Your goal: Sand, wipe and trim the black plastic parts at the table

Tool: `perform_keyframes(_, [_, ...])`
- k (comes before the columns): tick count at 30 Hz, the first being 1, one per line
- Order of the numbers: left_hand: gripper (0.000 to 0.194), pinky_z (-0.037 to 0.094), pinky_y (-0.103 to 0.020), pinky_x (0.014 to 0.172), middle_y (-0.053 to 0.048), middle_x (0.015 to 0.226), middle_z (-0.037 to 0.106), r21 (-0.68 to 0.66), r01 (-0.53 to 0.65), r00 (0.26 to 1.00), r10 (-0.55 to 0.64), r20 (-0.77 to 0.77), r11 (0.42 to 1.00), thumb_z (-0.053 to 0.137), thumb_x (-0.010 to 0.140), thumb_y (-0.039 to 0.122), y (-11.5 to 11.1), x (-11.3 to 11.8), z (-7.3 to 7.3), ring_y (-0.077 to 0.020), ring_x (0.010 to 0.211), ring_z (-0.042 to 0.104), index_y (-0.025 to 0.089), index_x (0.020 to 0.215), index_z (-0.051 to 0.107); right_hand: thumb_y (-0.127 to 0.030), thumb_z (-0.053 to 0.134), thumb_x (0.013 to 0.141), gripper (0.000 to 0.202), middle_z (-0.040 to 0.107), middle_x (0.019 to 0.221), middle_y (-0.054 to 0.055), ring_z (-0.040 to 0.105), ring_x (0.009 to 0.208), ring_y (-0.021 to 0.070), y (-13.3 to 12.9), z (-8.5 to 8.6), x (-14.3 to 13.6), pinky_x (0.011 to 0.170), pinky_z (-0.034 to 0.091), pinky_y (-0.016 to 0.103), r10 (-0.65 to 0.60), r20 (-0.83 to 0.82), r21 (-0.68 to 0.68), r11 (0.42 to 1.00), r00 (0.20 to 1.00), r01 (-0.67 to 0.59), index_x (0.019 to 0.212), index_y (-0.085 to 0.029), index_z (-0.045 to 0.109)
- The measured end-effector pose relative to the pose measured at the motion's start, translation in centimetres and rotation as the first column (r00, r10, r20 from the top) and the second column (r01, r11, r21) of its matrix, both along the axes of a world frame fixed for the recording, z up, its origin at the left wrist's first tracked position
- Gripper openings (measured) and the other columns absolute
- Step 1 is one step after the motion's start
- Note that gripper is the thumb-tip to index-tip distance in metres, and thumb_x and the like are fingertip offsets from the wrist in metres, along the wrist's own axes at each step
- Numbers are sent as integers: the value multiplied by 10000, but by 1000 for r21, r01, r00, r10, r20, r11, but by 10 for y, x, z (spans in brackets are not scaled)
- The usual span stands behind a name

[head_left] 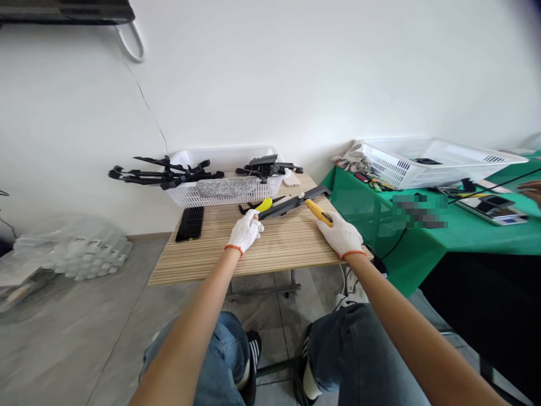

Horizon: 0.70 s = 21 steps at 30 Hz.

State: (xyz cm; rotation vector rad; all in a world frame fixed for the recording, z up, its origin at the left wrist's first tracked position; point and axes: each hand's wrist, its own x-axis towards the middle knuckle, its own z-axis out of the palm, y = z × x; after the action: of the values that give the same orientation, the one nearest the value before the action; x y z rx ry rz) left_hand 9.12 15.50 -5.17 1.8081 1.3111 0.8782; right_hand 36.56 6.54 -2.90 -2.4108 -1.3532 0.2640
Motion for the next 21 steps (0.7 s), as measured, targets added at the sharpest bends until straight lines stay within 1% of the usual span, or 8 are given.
perform_keyframes(1, [309, 468, -241, 569, 43, 720, 716, 0, 2, 1000, -2, -1, 1000, 417, 938, 386, 0, 0, 0, -106, 485, 605, 252, 1164, 580, -584, 484, 924, 601, 700, 1235, 121, 673, 1094, 322, 0, 0, 1, 909, 501, 411, 1, 7, -2, 1000, 1000, -1, 1450, -297, 526])
perform_keyframes(4, [315, 470, -238, 568, 40, 729, 718, -3, 4, 1000, -4, 0, 1000, 414, 942, 391, -1, 0, 1, -106, 493, 611, 247, 1170, 576, -597, 462, 928, 618, 708, 1202, 134, 678, 1074, 331, 2, 0, 5, 892, 504, 421, -47, 6, -13, 999, 999, 47, 1458, -284, 518])
perform_keyframes(7, [325, 475, -238, 568, 41, 730, 715, -8, 7, 1000, -7, 3, 1000, 404, 946, 398, -1, -1, 1, -107, 493, 612, 244, 1177, 572, -593, 473, 926, 613, 708, 1203, 133, 678, 1075, 334, 5, 0, 9, 894, 504, 423, -17, 22, -22, 1000, 1000, 18, 1455, -287, 517])
perform_keyframes(11, [314, 464, -234, 547, 46, 711, 705, -10, 10, 1000, -10, 8, 1000, 416, 928, 362, 0, 0, 0, -106, 484, 604, 242, 1169, 577, -571, 465, 937, 597, 693, 1244, 136, 679, 1080, 318, 12, -1, 16, 904, 506, 410, -41, 18, -4, 999, 999, 41, 1443, -261, 526])
perform_keyframes(14, [301, 458, -236, 536, 48, 701, 699, -10, 10, 1000, -10, 13, 1000, 415, 915, 333, 1, 0, -1, -109, 480, 600, 242, 1149, 583, -567, 479, 931, 596, 695, 1238, 138, 683, 1067, 311, 17, -2, 21, 903, 508, 405, -42, 20, 5, 999, 999, 42, 1434, -253, 539])
perform_keyframes(16, [292, 455, -236, 536, 51, 699, 696, -8, 8, 1000, -8, 17, 1000, 421, 909, 324, 1, 0, 0, -107, 477, 596, 245, 1141, 581, -575, 466, 934, 593, 702, 1219, 142, 685, 1060, 316, 19, -3, 24, 896, 510, 413, -75, 15, 13, 997, 997, 75, 1426, -255, 548])
perform_keyframes(19, [286, 446, -236, 527, 50, 697, 694, -12, 9, 1000, -9, 25, 1000, 427, 908, 329, -1, 0, 2, -109, 474, 593, 244, 1135, 578, -592, 476, 925, 588, 705, 1217, 137, 682, 1071, 328, 22, -2, 27, 900, 507, 425, -59, 18, 14, 998, 998, 59, 1416, -279, 558])
perform_keyframes(21, [290, 446, -236, 522, 46, 697, 695, -17, 8, 999, -8, 34, 1000, 423, 915, 345, -2, 0, 3, -111, 477, 594, 241, 1138, 577, -600, 462, 929, 591, 704, 1216, 140, 678, 1079, 336, 24, -2, 29, 900, 507, 430, -86, 12, 10, 996, 996, 85, 1411, -274, 561])
